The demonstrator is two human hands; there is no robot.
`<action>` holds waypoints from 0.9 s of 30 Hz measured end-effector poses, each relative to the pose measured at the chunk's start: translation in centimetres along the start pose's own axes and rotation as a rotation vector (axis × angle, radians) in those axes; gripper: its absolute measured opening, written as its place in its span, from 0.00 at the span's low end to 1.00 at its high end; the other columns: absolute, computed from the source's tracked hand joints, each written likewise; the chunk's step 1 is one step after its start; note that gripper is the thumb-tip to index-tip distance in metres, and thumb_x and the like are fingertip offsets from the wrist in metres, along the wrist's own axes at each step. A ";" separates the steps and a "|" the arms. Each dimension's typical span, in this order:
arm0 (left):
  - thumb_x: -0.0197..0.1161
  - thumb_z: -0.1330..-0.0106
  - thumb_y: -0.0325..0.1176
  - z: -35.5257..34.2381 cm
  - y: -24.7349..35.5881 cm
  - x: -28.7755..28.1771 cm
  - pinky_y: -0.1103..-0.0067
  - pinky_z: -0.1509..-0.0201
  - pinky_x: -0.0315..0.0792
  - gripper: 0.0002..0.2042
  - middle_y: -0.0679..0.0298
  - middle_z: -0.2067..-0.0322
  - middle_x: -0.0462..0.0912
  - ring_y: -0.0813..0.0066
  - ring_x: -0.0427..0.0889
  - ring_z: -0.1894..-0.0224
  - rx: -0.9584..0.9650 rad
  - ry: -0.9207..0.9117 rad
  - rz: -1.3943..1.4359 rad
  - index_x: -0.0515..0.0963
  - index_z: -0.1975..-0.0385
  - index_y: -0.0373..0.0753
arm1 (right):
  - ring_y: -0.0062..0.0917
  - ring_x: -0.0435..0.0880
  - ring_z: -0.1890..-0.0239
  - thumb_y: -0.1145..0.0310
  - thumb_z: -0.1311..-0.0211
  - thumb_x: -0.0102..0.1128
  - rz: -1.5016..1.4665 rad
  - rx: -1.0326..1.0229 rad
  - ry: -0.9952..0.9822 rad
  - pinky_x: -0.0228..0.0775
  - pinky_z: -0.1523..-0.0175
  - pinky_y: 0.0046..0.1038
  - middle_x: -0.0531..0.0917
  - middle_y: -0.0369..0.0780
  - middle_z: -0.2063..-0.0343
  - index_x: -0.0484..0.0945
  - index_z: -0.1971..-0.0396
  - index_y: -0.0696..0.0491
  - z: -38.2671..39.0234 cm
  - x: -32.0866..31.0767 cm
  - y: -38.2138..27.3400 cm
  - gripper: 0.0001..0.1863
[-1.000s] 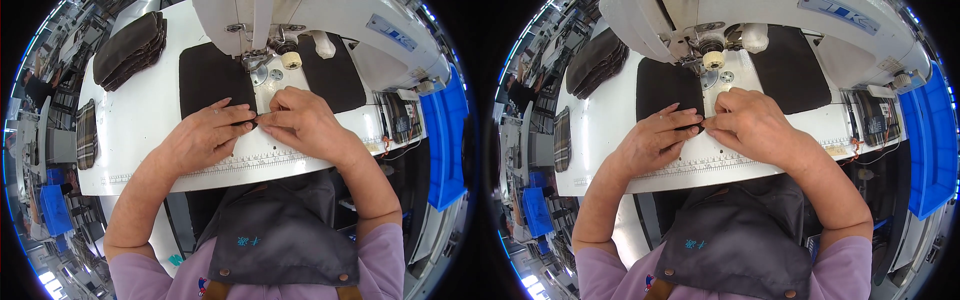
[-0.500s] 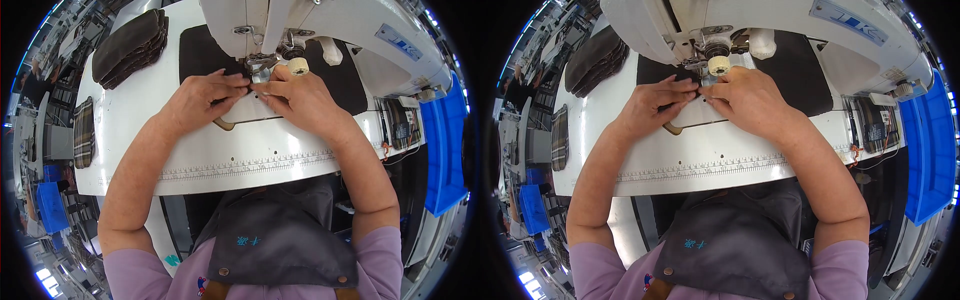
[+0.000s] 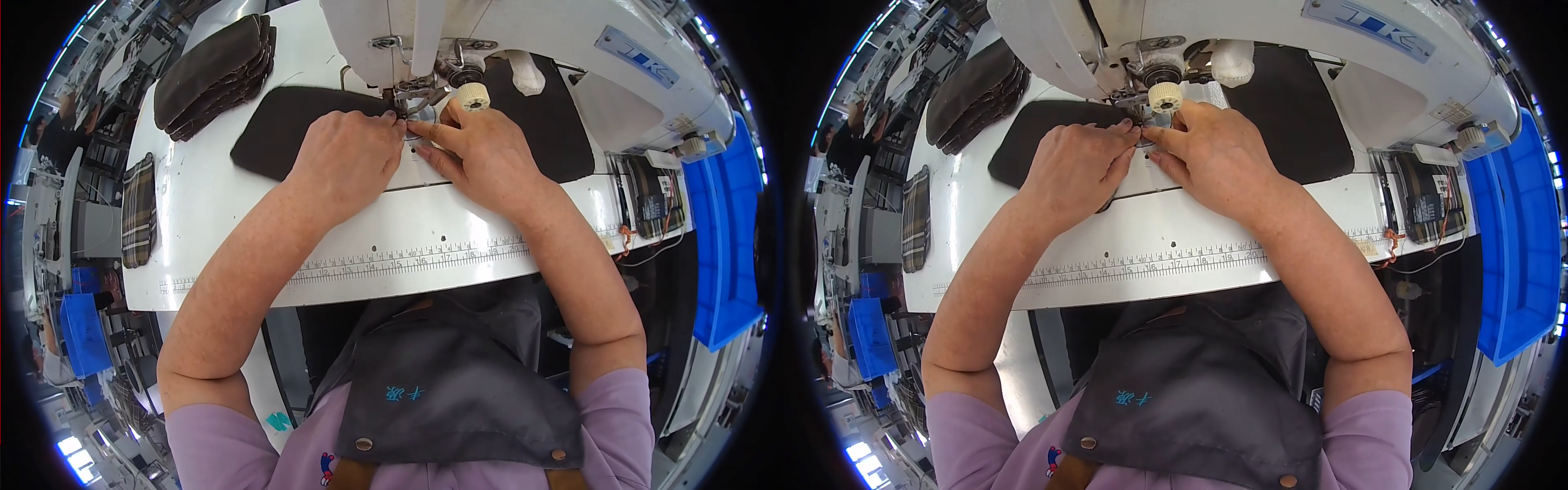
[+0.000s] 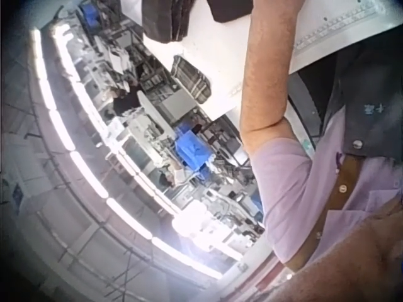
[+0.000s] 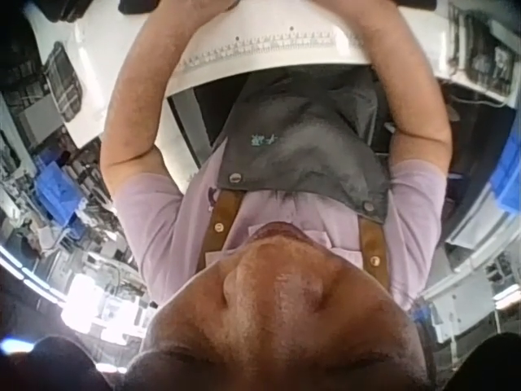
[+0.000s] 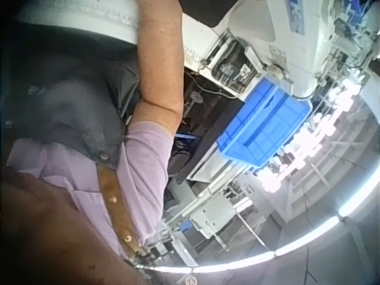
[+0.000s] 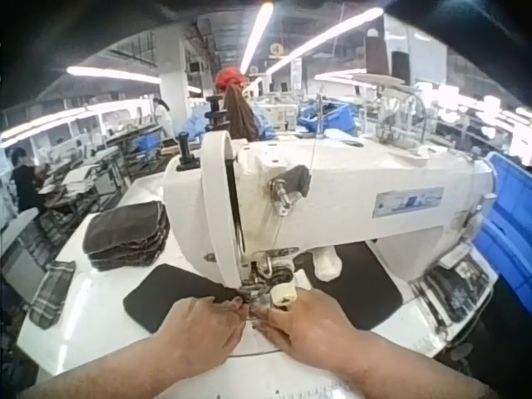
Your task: Sewing pieces of leather together using an industrial sewing machine in a workshop.
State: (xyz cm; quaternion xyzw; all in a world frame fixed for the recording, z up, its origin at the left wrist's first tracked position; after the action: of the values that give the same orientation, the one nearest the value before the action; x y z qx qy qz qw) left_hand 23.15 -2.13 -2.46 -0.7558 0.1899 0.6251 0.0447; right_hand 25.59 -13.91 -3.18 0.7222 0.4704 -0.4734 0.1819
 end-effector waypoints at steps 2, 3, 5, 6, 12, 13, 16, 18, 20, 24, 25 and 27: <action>0.62 0.30 0.33 0.1 0.0 0.3 0.64 0.50 0.84 0.12 0.54 0.56 0.90 0.57 0.90 0.58 -0.016 -0.028 -0.134 0.88 0.56 0.36 | 0.35 0.83 0.65 0.60 0.35 0.69 -0.009 -0.003 0.012 0.76 0.61 0.38 0.80 0.38 0.68 0.90 0.53 0.46 0.1 -0.2 -0.1 0.13; 0.62 0.30 0.33 0.1 0.1 0.2 0.64 0.50 0.84 0.12 0.54 0.56 0.90 0.57 0.90 0.58 -0.012 -0.029 -0.137 0.88 0.56 0.36 | 0.35 0.83 0.66 0.60 0.35 0.69 -0.017 -0.004 0.022 0.76 0.61 0.38 0.80 0.38 0.69 0.90 0.54 0.46 0.2 -0.3 0.0 0.13; 0.64 0.32 0.32 0.3 0.3 -0.3 0.66 0.53 0.83 0.12 0.54 0.56 0.90 0.59 0.90 0.59 0.008 -0.010 -0.073 0.89 0.55 0.37 | 0.35 0.83 0.66 0.61 0.36 0.69 -0.027 -0.013 0.043 0.76 0.61 0.38 0.80 0.38 0.69 0.90 0.56 0.47 0.2 -0.5 0.0 0.12; 0.64 0.32 0.32 0.7 0.1 0.1 0.66 0.53 0.83 0.12 0.54 0.56 0.90 0.59 0.90 0.59 0.011 -0.013 -0.073 0.89 0.55 0.37 | 0.34 0.83 0.66 0.63 0.37 0.69 -0.040 -0.027 0.060 0.76 0.62 0.38 0.79 0.38 0.69 0.90 0.57 0.47 0.4 -0.6 -0.3 0.11; 0.68 0.36 0.40 3.2 -0.2 -0.7 0.66 0.46 0.79 0.18 0.57 0.50 0.90 0.58 0.89 0.53 0.040 0.248 0.196 0.86 0.50 0.37 | 0.34 0.83 0.65 0.67 0.42 0.70 -0.125 -0.137 0.072 0.75 0.63 0.38 0.79 0.38 0.69 0.89 0.62 0.48 1.2 -1.4 -2.2 0.08; 0.69 0.37 0.41 3.5 0.1 -0.9 0.66 0.41 0.78 0.20 0.56 0.46 0.87 0.58 0.86 0.46 0.041 0.213 0.196 0.85 0.49 0.37 | 0.34 0.83 0.65 0.67 0.42 0.70 -0.126 -0.133 0.072 0.75 0.63 0.38 0.79 0.38 0.69 0.89 0.62 0.48 1.5 -1.6 -2.5 0.08; 0.71 0.39 0.41 4.4 0.7 -1.1 0.63 0.33 0.74 0.22 0.56 0.40 0.84 0.58 0.81 0.37 0.066 0.145 0.222 0.83 0.47 0.38 | 0.33 0.82 0.65 0.66 0.42 0.71 -0.142 -0.168 0.047 0.74 0.62 0.38 0.78 0.37 0.69 0.88 0.63 0.49 2.0 -2.1 -3.5 0.08; 0.72 0.39 0.40 4.8 0.6 -1.0 0.62 0.30 0.71 0.22 0.56 0.38 0.82 0.59 0.79 0.33 0.090 0.111 0.248 0.82 0.46 0.38 | 0.34 0.81 0.66 0.66 0.44 0.73 -0.147 -0.187 -0.024 0.73 0.61 0.37 0.78 0.37 0.68 0.86 0.61 0.51 2.3 -2.2 -4.4 0.11; 0.74 0.43 0.29 5.2 0.2 -0.6 0.58 0.24 0.65 0.23 0.58 0.38 0.83 0.57 0.81 0.35 0.125 0.077 0.407 0.84 0.45 0.40 | 0.34 0.81 0.66 0.65 0.44 0.74 -0.168 -0.178 -0.032 0.72 0.61 0.36 0.78 0.37 0.68 0.86 0.61 0.51 3.0 -2.1 -4.8 0.12; 0.73 0.42 0.25 5.6 0.7 -0.1 0.53 0.22 0.62 0.20 0.60 0.40 0.84 0.59 0.80 0.33 0.165 0.056 0.362 0.85 0.47 0.40 | 0.30 0.83 0.64 0.63 0.43 0.73 -0.173 -0.146 -0.065 0.72 0.60 0.36 0.78 0.36 0.70 0.87 0.62 0.53 3.3 -2.2 -5.0 0.12; 0.73 0.41 0.25 5.5 0.6 0.0 0.53 0.23 0.63 0.19 0.61 0.40 0.85 0.60 0.80 0.33 0.169 0.066 0.348 0.86 0.48 0.41 | 0.30 0.83 0.64 0.63 0.43 0.73 -0.172 -0.143 -0.066 0.72 0.60 0.36 0.78 0.36 0.70 0.87 0.62 0.53 3.3 -2.1 -5.0 0.12; 0.72 0.40 0.25 5.5 0.5 0.0 0.52 0.23 0.63 0.17 0.61 0.41 0.85 0.61 0.80 0.33 0.173 0.075 0.334 0.87 0.49 0.41 | 0.29 0.82 0.65 0.63 0.43 0.73 -0.160 -0.194 -0.035 0.72 0.60 0.36 0.78 0.36 0.71 0.87 0.62 0.53 3.2 -1.9 -5.4 0.12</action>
State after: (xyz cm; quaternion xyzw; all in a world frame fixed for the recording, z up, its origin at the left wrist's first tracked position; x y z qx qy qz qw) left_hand 17.84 -0.94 -3.58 -0.7297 0.3672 0.5768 -0.0020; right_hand 19.13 -14.50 -2.11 0.6530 0.5667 -0.4512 0.2209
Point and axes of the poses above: each hand's wrist, its own z-axis away from the middle knuckle, its own x-axis out of the palm, y = z × x, the point moved 9 cm from there along -z, towards the middle knuckle
